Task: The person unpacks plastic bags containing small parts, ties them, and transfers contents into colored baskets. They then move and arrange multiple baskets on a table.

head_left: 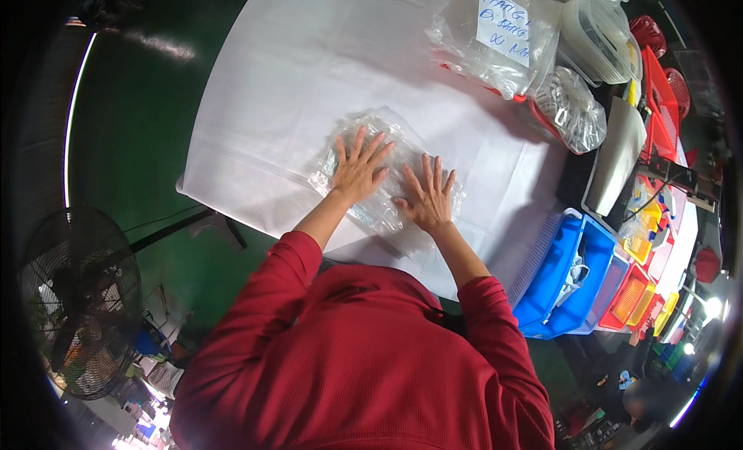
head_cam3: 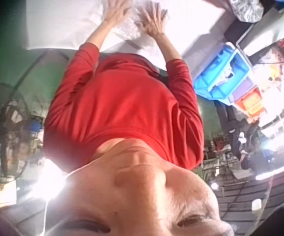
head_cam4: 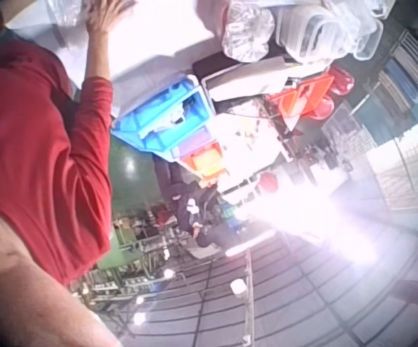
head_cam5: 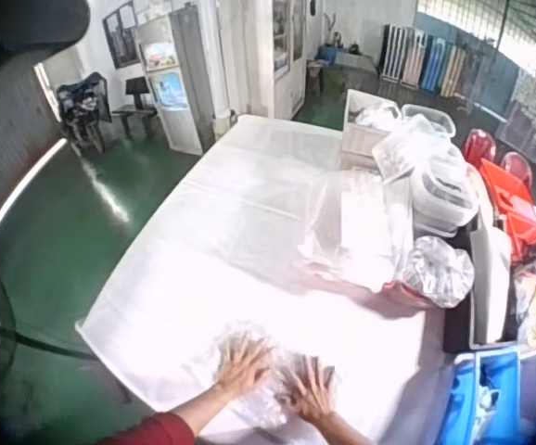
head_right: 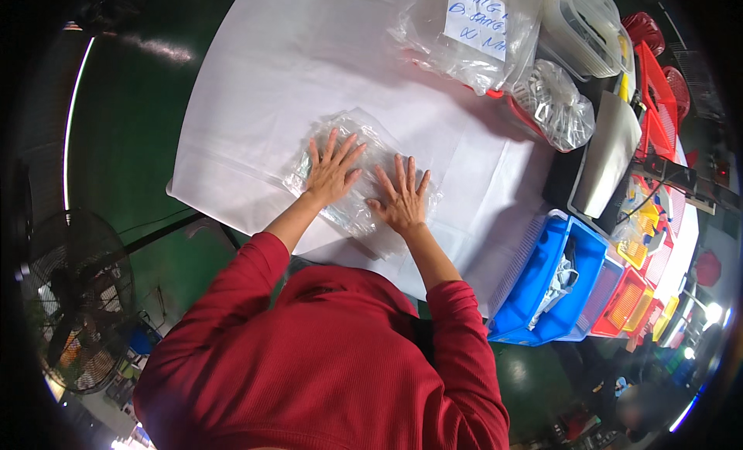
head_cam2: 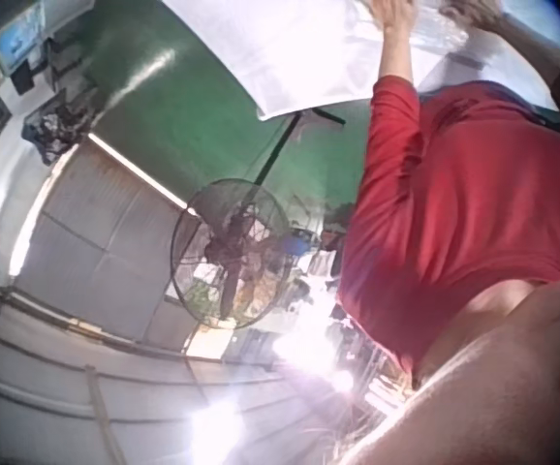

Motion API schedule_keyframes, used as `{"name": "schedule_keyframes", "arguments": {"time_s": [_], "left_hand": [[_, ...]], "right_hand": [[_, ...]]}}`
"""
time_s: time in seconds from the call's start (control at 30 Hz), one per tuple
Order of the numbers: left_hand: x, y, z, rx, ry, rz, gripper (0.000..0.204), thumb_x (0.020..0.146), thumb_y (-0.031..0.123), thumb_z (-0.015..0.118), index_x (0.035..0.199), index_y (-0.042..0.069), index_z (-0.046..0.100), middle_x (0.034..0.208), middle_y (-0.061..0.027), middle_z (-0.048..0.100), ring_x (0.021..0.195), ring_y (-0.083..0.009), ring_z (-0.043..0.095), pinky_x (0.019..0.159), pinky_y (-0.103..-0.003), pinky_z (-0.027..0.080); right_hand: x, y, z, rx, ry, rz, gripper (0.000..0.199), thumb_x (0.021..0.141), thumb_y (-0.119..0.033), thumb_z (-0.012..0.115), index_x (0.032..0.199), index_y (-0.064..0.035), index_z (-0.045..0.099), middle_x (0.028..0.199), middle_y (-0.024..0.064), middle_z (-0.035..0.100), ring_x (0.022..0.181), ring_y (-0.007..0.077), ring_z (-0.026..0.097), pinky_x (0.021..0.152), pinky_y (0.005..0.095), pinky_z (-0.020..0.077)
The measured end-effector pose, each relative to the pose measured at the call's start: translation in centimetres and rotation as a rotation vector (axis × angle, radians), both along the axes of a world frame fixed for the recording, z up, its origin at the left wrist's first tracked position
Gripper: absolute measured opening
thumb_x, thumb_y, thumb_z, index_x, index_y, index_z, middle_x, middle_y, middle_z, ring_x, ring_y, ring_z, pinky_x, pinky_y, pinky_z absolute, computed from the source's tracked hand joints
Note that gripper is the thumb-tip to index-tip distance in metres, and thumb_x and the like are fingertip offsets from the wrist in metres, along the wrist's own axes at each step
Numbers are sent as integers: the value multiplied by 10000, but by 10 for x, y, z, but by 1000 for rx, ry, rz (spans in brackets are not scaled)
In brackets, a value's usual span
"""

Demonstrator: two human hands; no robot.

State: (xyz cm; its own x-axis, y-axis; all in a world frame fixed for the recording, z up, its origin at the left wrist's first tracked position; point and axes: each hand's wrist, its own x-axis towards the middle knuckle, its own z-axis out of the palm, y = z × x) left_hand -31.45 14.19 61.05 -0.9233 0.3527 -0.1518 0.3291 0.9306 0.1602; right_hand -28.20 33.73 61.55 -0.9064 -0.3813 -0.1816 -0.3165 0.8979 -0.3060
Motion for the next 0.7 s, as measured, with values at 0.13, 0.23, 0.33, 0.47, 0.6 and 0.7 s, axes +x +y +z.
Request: {"name": "schedule_keyframes", "arguments": {"time_s": [0.13, 0.23, 0.33, 0.47, 0.6, 0.7], "left_hand": [[-3, 1, 2, -42, -62, 0, 558, 890, 411, 370, 1399, 260, 197, 1474, 6, 95, 1357, -307, -40, 1021, -627, -1], [0, 0, 4, -2, -77, 13, 557, 875, 371, 415, 1387, 246, 237, 1467, -5, 125, 1356, -320, -7, 1015, -631, -4], [-3, 1, 5, -60, -111, 10, 562, 890, 417, 360, 1402, 274, 179, 1478, 20, 68, 1357, -308, -50, 1019, -625, -23], [0, 0, -4, 2, -43, 13, 557, 878, 383, 408, 1387, 229, 240, 1468, 4, 115, 1356, -309, -13, 1028, -614, -2], [-1, -2, -4, 66, -32, 0, 595, 870, 351, 440, 1389, 161, 220, 1468, 1, 122, 1360, -294, -30, 1037, -598, -10], [1, -14, 11, 316, 45, 30, 589, 860, 316, 474, 1373, 138, 245, 1442, -39, 214, 1358, -311, 35, 1034, -602, -16]], "right_hand": [[-4, 3, -13, 2, -9, 24, 723, 762, -607, 461, 1379, -285, 265, 1468, 120, 96, 1348, 349, 52, 1023, 618, 44], [-2, 3, -10, -12, -38, 25, 729, 752, -575, 499, 1374, -271, 270, 1463, 122, 105, 1343, 347, 74, 1031, 597, 68], [-12, 5, 8, -200, -44, -123, 807, 668, -429, 679, 1343, -217, 292, 1409, 151, 215, 1301, 340, 199, 1008, 542, 186], [-37, 3, 27, -139, -356, -349, 857, 552, -261, 802, 1263, -137, 340, 1262, 153, 421, 1153, 298, 426, 886, 439, 350], [-53, 6, -12, 40, -530, -170, 621, 622, -440, 692, 1069, -30, 559, 951, 183, 628, 901, 315, 605, 777, 400, 463], [-58, 10, 1, -87, -523, -25, 438, 643, -353, 665, 957, -50, 636, 936, 173, 631, 884, 341, 597, 793, 392, 464]]}}
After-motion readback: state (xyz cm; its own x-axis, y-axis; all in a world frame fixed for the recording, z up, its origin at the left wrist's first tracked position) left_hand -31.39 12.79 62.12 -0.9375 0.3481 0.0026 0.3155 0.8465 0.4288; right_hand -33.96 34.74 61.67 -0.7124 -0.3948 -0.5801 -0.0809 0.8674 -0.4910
